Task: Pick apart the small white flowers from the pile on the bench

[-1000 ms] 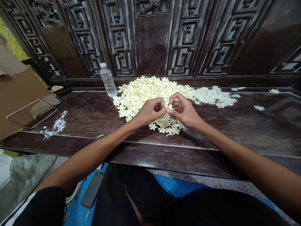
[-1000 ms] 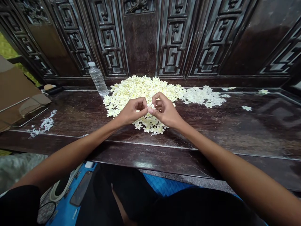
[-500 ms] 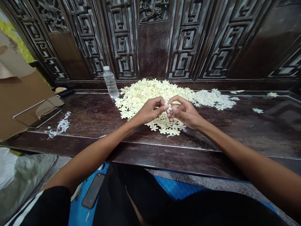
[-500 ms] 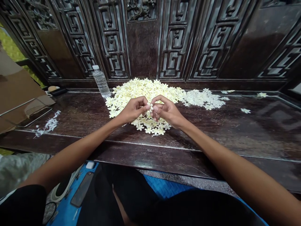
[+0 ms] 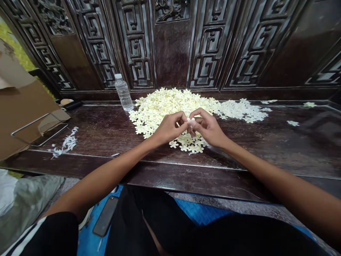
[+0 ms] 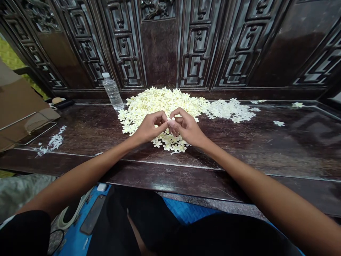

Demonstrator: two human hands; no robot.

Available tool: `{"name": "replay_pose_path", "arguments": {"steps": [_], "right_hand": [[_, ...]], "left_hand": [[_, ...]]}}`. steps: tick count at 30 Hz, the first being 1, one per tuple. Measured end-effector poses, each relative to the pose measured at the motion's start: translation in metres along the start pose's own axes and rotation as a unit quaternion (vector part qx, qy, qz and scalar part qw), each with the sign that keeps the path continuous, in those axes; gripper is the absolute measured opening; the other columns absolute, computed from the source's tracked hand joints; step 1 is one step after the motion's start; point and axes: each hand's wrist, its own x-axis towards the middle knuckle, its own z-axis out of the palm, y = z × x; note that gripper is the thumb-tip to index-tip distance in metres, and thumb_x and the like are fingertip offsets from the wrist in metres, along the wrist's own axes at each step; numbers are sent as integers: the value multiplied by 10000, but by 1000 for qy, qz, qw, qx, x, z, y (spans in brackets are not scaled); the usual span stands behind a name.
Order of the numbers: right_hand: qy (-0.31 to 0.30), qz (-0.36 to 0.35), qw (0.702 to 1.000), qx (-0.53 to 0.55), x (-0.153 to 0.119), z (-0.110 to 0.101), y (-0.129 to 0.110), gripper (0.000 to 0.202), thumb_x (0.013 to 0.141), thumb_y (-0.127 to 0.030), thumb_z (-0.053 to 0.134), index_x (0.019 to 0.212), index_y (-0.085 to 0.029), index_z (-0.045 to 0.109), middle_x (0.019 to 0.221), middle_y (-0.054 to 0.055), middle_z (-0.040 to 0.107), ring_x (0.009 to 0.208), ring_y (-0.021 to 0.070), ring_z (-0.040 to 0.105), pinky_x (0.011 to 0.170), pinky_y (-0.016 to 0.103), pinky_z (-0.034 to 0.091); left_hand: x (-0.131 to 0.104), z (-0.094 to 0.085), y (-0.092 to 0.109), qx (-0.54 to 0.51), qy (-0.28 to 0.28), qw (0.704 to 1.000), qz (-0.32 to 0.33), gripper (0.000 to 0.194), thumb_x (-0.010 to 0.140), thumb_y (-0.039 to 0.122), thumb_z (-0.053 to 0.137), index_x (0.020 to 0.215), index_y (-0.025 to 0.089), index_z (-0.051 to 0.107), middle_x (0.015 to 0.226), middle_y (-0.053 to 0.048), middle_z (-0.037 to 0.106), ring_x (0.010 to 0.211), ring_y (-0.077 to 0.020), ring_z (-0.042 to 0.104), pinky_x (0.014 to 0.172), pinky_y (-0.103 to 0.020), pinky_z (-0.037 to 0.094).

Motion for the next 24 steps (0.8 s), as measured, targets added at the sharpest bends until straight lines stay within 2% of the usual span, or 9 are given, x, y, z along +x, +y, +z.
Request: {"name": "replay_pose_path", "arguments": {"steps": [3, 5, 7, 10, 16, 20, 24], "right_hand": [[18, 28, 997, 67, 2, -4, 7, 406, 1007, -665, 582, 1033, -261, 602, 811, 5, 694, 653, 161, 654, 561, 304, 550], [16, 41, 996, 83, 3, -5, 9, 361, 995, -619, 638, 996, -261, 591, 805, -5, 688, 654, 157, 649, 556, 295, 545], [0, 38, 996, 75, 2, -4, 9, 349, 972, -578, 698, 948, -253, 573, 785, -16, 670, 652, 148, 631, 555, 277, 530], [-23, 21, 998, 58, 0, -1, 4, 372, 989, -582, 671, 906, -237, 561, 752, -23, 621, 632, 131, 578, 544, 255, 488], [-50, -21, 999, -7, -1, -2, -2, 382, 998, -582, 661, 898, -221, 587, 702, -41, 542, 564, 109, 485, 514, 249, 420], [-30, -38, 998, -48, -1, -3, -5, 375, 1015, -570, 640, 896, -215, 608, 659, -41, 506, 543, 118, 447, 509, 270, 388], [22, -42, 995, -89, 0, -3, -7, 407, 991, -597, 661, 859, -220, 581, 649, -37, 475, 567, 131, 416, 535, 288, 342]], "left_hand": [[2, 0, 0, -63, 13, 998, -13, 428, 915, 567, 739, 849, 167, 602, 796, -40, 694, 686, -109, 643, 647, -246, 493], [4, -1, -2, -104, 15, 994, -27, 473, 876, 602, 766, 829, 170, 579, 741, -15, 666, 610, -86, 590, 599, -233, 471], [6, -2, -6, -129, 3, 990, -48, 509, 843, 632, 784, 818, 172, 569, 694, 1, 644, 567, -78, 557, 565, -227, 453], [7, -2, -11, -140, -25, 987, -74, 519, 817, 637, 806, 822, 166, 587, 670, 6, 628, 564, -78, 553, 549, -220, 445], [6, -7, -7, -132, -23, 988, -84, 497, 770, 584, 869, 822, 143, 646, 659, 15, 616, 544, -77, 560, 534, -219, 468], [6, -14, 5, -104, -40, 990, -92, 490, 778, 591, 856, 774, 118, 727, 703, -36, 683, 613, -99, 627, 589, -233, 522], [6, -15, 6, -93, -29, 991, -94, 453, 786, 551, 864, 801, 115, 743, 740, -51, 709, 633, -104, 651, 595, -230, 538]]}}
